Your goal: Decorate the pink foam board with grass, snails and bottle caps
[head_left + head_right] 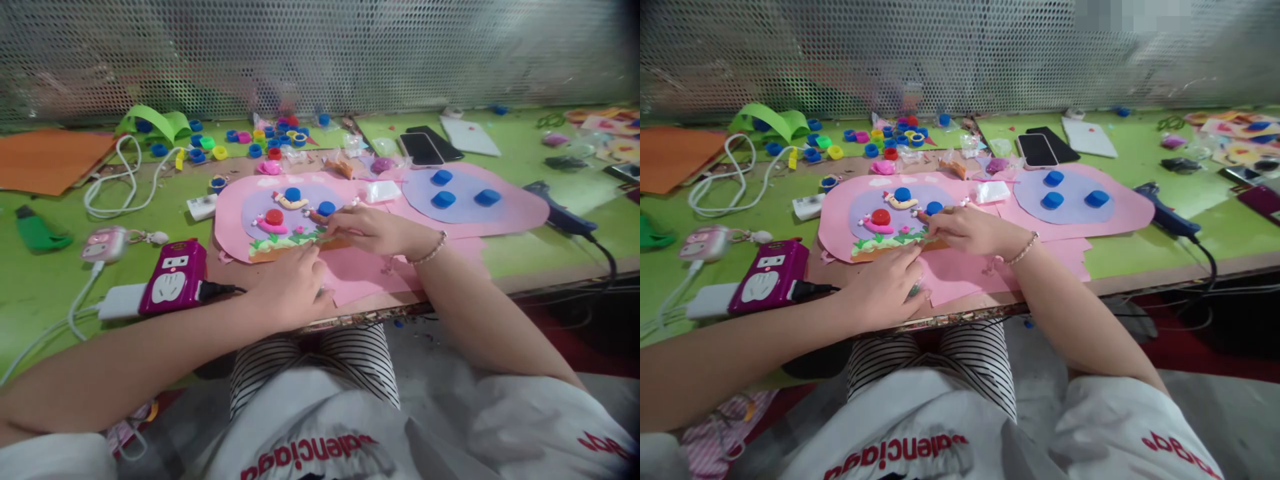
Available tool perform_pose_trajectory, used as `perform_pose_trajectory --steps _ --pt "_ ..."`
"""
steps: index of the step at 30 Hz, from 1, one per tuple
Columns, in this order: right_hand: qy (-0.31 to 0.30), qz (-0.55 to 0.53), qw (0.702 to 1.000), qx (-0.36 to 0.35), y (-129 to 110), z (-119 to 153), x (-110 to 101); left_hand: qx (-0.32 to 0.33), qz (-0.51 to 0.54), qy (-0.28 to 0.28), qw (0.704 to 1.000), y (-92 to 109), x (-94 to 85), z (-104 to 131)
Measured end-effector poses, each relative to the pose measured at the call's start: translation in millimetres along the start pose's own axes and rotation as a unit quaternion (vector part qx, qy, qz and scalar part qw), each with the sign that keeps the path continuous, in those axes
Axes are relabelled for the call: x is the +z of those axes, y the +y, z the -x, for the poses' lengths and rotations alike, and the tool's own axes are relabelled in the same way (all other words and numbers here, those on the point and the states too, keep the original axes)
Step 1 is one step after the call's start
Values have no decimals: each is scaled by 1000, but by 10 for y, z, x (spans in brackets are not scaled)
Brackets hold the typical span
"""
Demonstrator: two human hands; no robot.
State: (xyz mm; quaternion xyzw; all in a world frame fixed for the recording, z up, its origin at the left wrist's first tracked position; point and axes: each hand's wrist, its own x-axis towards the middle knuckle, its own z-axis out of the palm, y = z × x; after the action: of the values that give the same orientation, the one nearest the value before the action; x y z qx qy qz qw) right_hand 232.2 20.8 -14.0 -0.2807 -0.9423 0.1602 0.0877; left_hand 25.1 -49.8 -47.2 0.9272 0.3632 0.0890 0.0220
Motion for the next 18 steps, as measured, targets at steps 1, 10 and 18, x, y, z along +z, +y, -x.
perform_pose_trajectory --steps 1,10,18 --pt "0 -4 1000 -2 0 5 -12 0 0 1 1000 1 5 5" --pt "27 4 1000 -9 20 7 21 6 -6 2 1000 5 7 3" --pt "17 26 999 -10 32 -13 81 5 -14 7 1000 15 3 12"
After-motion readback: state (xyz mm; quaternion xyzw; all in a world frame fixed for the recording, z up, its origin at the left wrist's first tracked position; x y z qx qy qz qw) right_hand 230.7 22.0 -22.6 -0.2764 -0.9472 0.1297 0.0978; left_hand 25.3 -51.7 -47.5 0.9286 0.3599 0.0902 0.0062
